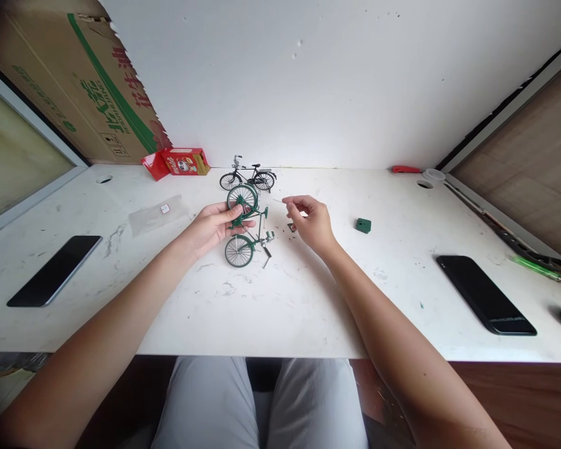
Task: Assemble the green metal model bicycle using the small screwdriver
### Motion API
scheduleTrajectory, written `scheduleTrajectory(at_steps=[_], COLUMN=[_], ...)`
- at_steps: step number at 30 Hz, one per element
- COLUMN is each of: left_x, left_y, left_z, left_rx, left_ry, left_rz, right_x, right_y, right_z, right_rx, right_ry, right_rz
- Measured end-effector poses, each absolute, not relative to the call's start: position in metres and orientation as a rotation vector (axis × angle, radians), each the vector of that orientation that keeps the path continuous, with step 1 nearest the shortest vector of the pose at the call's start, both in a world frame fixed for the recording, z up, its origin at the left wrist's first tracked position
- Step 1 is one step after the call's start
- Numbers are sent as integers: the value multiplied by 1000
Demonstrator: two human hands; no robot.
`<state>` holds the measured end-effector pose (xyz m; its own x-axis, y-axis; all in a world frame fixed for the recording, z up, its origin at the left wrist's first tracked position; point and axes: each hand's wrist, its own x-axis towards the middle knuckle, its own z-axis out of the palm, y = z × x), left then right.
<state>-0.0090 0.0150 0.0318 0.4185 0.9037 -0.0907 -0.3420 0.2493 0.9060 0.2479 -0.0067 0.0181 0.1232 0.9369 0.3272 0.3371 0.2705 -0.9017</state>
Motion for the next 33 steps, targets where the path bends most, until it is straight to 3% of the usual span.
scheduleTrajectory(at_steps=[13, 25, 33], left_x=[2, 8, 7], left_y=[2, -4, -5], left_z=[29, 32, 31], left_rx=[1050, 1021, 1030], left_ry=[787, 812, 795], left_rz=[896, 934, 920], right_x=[233, 224, 224], right_y=[-22, -27, -29], right_z=[25, 27, 23], right_rx=[-1201, -1099, -1035], right_ry=[-1475, -1388, -1629], right_rz=[464, 656, 399])
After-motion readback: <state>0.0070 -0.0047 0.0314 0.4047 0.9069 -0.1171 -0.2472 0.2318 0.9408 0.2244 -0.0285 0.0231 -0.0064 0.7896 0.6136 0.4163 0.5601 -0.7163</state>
